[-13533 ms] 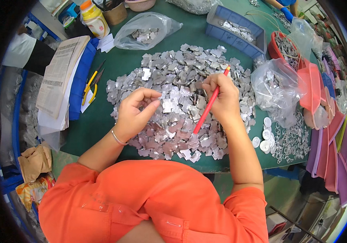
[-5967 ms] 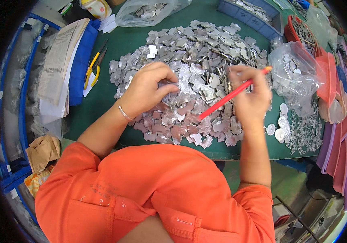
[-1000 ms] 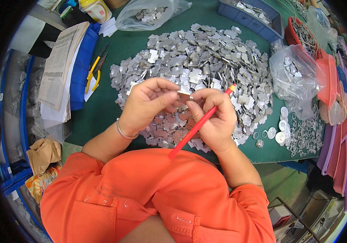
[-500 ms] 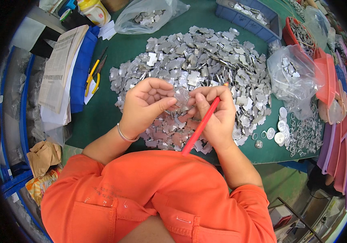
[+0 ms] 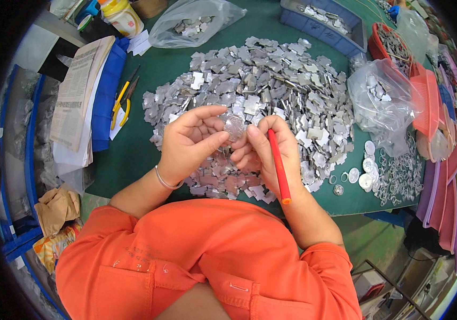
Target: The person sorts through a large pile of small silver-colored metal parts on a green work surface, using a red pen to inspect or separate them and eventually putting some into a transparent plastic bag.
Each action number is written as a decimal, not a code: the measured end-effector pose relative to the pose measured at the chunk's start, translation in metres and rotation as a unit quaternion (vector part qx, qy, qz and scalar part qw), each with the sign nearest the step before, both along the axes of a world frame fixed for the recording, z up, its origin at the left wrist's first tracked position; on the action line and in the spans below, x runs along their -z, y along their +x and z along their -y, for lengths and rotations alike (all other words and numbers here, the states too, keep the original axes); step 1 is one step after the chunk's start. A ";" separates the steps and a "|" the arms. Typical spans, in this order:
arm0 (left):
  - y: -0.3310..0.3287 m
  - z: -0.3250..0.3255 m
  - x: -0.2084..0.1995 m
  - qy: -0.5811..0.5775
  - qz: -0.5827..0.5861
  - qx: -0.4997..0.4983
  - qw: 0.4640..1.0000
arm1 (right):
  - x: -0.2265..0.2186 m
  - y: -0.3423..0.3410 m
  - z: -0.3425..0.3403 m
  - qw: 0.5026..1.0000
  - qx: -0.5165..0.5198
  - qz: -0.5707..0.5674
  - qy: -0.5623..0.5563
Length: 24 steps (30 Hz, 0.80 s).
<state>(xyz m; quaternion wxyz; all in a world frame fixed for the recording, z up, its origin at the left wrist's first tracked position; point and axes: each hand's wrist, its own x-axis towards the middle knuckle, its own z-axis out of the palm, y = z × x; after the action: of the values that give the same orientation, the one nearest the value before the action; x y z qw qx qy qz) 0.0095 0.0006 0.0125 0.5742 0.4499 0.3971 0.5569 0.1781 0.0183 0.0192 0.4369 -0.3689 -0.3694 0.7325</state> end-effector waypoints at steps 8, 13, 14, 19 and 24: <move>-0.003 -0.004 0.002 -0.065 0.032 0.027 0.997 | 0.002 0.000 0.000 1.000 -0.002 -0.011 -0.018; -0.001 -0.004 0.005 0.048 -0.073 -0.009 0.996 | 0.003 -0.003 -0.001 0.999 0.007 -0.008 -0.038; 0.000 -0.005 0.006 0.111 -0.131 -0.030 0.985 | 0.002 -0.004 -0.002 0.999 0.013 -0.003 -0.049; -0.003 -0.003 0.005 0.282 -0.259 -0.078 0.920 | -0.013 -0.007 -0.019 0.998 -0.028 0.042 0.042; -0.026 -0.013 0.001 0.252 -0.345 -0.177 0.887 | -0.054 0.038 -0.140 0.889 0.194 0.310 0.276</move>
<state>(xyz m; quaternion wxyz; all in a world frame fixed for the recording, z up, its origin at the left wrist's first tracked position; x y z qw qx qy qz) -0.0169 0.0139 0.0119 0.1603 0.6655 0.4893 0.5404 0.2158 0.1585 0.0735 0.5179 -0.5056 -0.5945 0.3502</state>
